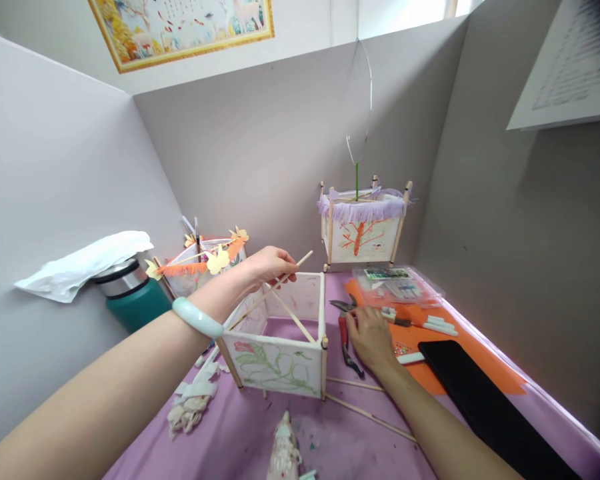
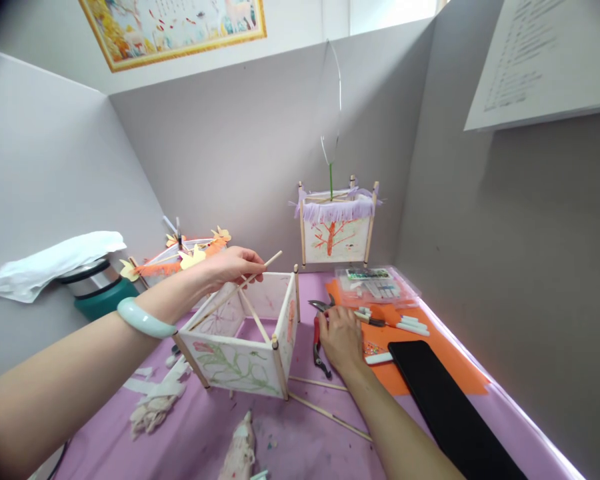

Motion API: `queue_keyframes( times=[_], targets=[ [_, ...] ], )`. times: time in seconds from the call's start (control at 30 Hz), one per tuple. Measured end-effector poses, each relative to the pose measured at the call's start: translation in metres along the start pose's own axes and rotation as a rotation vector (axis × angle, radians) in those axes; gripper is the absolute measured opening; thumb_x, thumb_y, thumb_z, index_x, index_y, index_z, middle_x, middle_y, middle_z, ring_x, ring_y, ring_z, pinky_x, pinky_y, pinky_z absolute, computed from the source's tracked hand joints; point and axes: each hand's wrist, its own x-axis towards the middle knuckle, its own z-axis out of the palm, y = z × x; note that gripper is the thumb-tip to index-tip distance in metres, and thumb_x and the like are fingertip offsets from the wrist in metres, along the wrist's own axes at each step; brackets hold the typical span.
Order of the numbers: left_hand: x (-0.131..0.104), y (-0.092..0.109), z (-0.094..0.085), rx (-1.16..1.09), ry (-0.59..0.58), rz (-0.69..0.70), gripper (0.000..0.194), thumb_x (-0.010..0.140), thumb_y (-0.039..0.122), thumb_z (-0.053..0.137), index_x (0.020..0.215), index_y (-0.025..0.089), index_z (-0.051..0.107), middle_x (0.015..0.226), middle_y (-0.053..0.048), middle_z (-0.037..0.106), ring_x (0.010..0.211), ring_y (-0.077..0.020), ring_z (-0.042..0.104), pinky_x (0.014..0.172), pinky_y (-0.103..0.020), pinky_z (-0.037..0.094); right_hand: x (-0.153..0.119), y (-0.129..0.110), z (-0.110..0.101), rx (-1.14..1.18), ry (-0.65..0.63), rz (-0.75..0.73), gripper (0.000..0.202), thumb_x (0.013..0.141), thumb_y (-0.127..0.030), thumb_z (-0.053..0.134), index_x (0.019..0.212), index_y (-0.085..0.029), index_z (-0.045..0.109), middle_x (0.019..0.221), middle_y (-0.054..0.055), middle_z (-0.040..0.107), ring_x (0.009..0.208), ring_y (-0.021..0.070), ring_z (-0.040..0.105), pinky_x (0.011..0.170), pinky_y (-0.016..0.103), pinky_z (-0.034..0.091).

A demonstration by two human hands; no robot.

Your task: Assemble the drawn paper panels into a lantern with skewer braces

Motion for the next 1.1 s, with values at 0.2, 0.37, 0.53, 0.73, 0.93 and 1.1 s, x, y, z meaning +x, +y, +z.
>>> queue_keyframes(
  times=[0.2, 0.37, 0.53, 0.73, 0.93, 1.1],
  targets=[
    [-0.005, 0.008, 0.004, 0.209, 0.06, 0.022, 0.005, 0.063, 0.018, 0.064, 0.066, 0.016, 0.062, 0.062, 0.0, 0.062, 0.052, -0.009, 0.051, 0.044, -0.018, 0.037, 0.001, 0.001, 0.0, 0.001, -0.018, -0.006, 0.029, 0.092, -0.033, 0.04, 0.083, -0.016, 0.061, 0.088, 0.009, 0.062, 0.086, 0.0222, 0.052, 0.08, 0.033, 0.035],
    [0.002, 0.007, 0.007, 0.421, 0.104, 0.031, 0.008, 0.06, 0.021, 0.068, 0.067, 0.018, 0.064, 0.055, 0.001, 0.059, 0.051, -0.0117, 0.053, 0.046, -0.02, 0.038, 0.001, 0.003, 0.003, 0.028, -0.009, -0.009, 0.028, 0.091, -0.032, 0.041, 0.082, -0.016, 0.062, 0.088, 0.008, 0.062, 0.085, 0.0217, 0.052, 0.079, 0.033, 0.036],
    [0.007, 0.006, 0.011, 0.609, 0.113, 0.072, 0.01, 0.056, 0.023, 0.07, 0.065, 0.019, 0.068, 0.065, -0.002, 0.066, 0.064, -0.0158, 0.059, 0.054, -0.021, 0.04, 0.002, 0.002, 0.001, 0.033, -0.009, -0.01, 0.027, 0.091, -0.031, 0.042, 0.081, -0.017, 0.062, 0.085, 0.008, 0.063, 0.086, 0.0219, 0.053, 0.08, 0.033, 0.036],
    [0.007, 0.006, 0.018, 0.722, 0.084, 0.064, 0.012, 0.058, 0.026, 0.068, 0.069, 0.021, 0.071, 0.071, -0.002, 0.069, 0.067, -0.0164, 0.06, 0.054, -0.022, 0.039, 0.002, 0.002, 0.0, 0.049, -0.01, -0.013, 0.027, 0.091, -0.03, 0.042, 0.083, -0.016, 0.063, 0.085, 0.008, 0.063, 0.087, 0.0218, 0.053, 0.08, 0.032, 0.036],
    [0.007, 0.008, 0.019, 0.757, 0.066, 0.071, 0.012, 0.057, 0.024, 0.068, 0.068, 0.021, 0.071, 0.072, -0.002, 0.07, 0.07, -0.0174, 0.061, 0.054, -0.022, 0.038, 0.001, 0.002, 0.001, 0.044, -0.019, 0.001, 0.026, 0.091, -0.03, 0.042, 0.082, -0.017, 0.063, 0.084, 0.008, 0.062, 0.086, 0.0215, 0.053, 0.079, 0.032, 0.036],
    [0.009, 0.006, 0.02, 0.746, 0.078, 0.087, 0.008, 0.055, 0.024, 0.069, 0.063, 0.021, 0.07, 0.064, 0.0, 0.067, 0.065, -0.0161, 0.06, 0.052, -0.021, 0.036, 0.001, 0.002, 0.0, 0.041, -0.011, -0.006, 0.026, 0.091, -0.03, 0.041, 0.082, -0.017, 0.063, 0.085, 0.008, 0.062, 0.085, 0.0213, 0.053, 0.079, 0.032, 0.037]
  ],
)
